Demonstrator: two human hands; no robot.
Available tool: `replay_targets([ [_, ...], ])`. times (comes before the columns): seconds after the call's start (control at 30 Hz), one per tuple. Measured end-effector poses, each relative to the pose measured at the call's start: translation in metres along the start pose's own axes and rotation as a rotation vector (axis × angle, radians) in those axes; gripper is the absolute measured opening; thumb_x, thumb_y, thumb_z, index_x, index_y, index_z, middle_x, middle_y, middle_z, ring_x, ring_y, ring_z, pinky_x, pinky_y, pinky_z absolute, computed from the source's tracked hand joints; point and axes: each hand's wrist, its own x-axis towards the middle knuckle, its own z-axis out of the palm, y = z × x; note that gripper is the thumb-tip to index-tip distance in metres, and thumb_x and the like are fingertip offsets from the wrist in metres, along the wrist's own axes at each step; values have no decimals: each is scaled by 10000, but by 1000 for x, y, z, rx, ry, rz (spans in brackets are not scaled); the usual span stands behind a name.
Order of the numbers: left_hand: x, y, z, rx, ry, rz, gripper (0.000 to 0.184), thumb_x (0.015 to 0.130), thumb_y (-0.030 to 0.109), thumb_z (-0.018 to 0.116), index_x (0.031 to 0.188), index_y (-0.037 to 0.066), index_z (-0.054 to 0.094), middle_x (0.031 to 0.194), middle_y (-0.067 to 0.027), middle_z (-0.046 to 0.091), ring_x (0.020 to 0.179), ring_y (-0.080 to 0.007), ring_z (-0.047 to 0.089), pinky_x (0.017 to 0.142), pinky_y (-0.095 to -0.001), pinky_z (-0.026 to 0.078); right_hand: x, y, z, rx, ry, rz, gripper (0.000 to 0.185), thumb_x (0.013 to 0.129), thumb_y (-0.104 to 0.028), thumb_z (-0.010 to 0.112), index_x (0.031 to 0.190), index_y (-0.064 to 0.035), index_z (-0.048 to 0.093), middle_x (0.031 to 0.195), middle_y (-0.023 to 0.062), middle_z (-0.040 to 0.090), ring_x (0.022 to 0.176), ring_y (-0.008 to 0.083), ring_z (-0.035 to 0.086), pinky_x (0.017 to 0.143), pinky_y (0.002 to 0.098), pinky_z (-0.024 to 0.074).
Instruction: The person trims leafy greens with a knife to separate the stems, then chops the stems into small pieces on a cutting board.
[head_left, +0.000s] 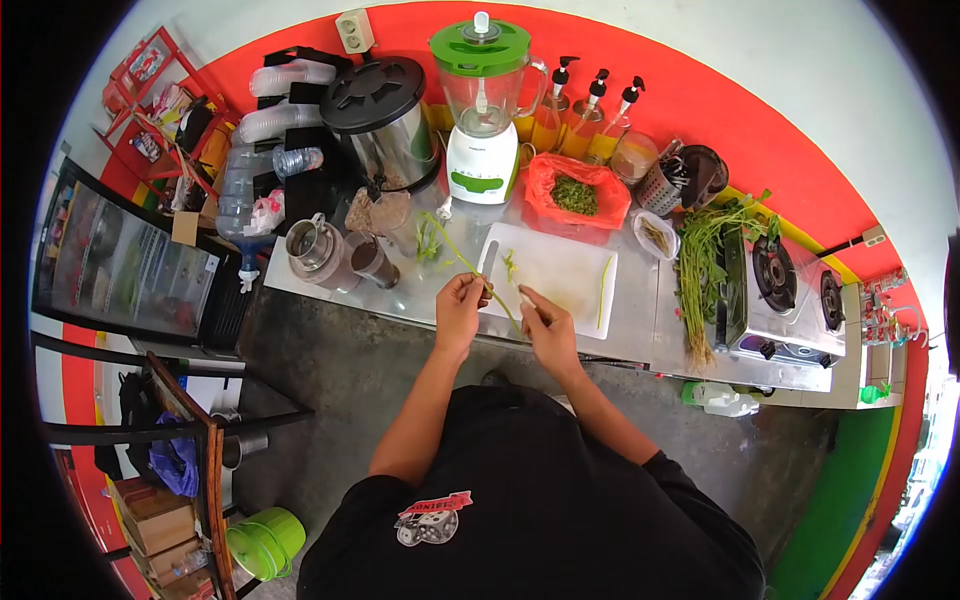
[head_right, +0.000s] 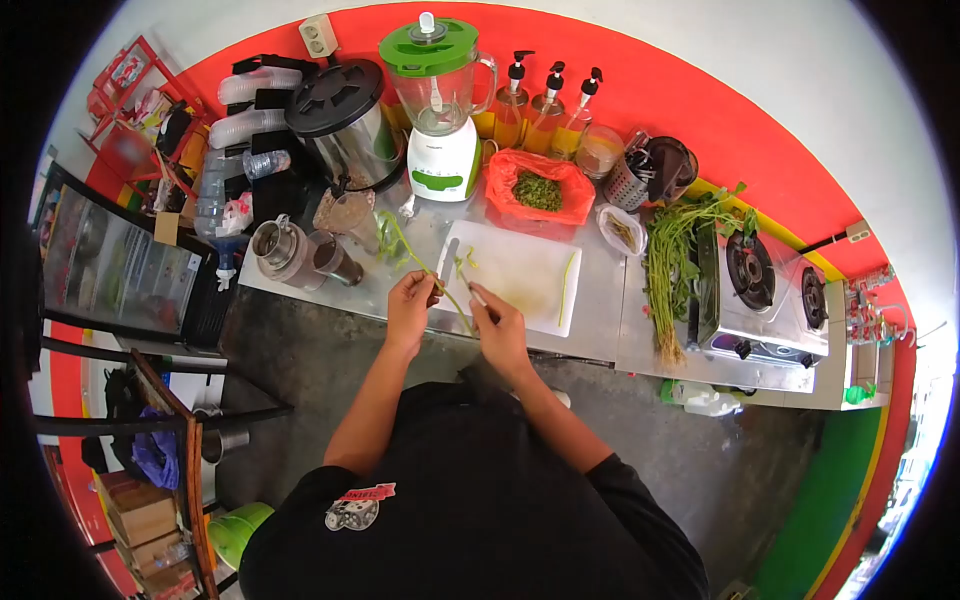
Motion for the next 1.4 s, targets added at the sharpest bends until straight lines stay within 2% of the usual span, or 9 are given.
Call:
replay_targets([
  [0.3,-3,-3,-9,89,-23,94,127,1010,110,562,1047,13,636,888,-24,664,787,-74,568,744,-240,452,60,41,-1,-186,148,218,382,975,-220,618,1319,-60,655,663,79,642,593,113,585,597,306,476],
  [0.47,-12,4,-10,119,-51,88,143,980,46,558,1099,-11,611,919,-86,717,834,-99,619,768,-254,469,67,60,-9,-274,91,284,610,984,-260,607,1474,57,428,662,66,627,585,98,543,564,288,429],
  [0.6,-11,2,-13,127,-79,106,291,966,25,582,1252,-25,564,887,-108,726,830,-102,627,763,-260,473,57,54,-17,-198,81,259,588,970,-293,611,1418,69,494,682,106,650,602,139,577,591,319,458],
  [0.73,-10,1,-12,164,-76,104,272,953,21,601,1220,-20,571,902,-119,738,800,-99,626,745,-260,468,43,18,-15,-239,88,179,519,987,-269,592,1377,67,524,678,105,650,598,137,580,590,309,458],
  [0.83,-5,-5,-11,186,-66,128,258,950,16,619,1206,-4,590,860,-85,717,790,-88,598,729,-260,454,48,5,-15,-148,71,230,420,1003,-253,573,1327,12,541,672,85,634,572,126,550,535,300,427],
  [0.93,-3,-8,-8,181,-61,125,269,933,21,633,1194,-13,581,852,-86,725,767,-78,614,706,-247,452,58,5,-21,72,-43,509,269,1032,-263,519,1252,-108,508,719,49,555,518,94,422,435,259,302],
  [1.07,-3,-10,-6,180,-87,151,253,934,21,633,1178,-15,582,861,-87,725,753,-73,607,711,-240,455,70,41,-31,560,-100,804,263,1074,-284,411,1211,-76,499,768,73,514,517,94,369,425,243,307],
  [1.23,-1,-14,-6,144,-52,125,249,923,16,654,1158,-23,580,898,-76,707,767,-79,608,708,-236,479,65,55,-41,780,-146,821,298,1086,-299,379,1147,-31,495,785,102,557,508,93,363,408,251,310],
  [1.4,-2,-7,-5,172,-59,153,400,887,-17,683,1272,-3,578,906,-40,659,757,-77,587,702,-232,487,47,-7,-28,348,-122,502,370,1055,-284,483,1286,-10,575,772,77,610,454,71,388,425,231,325],
])
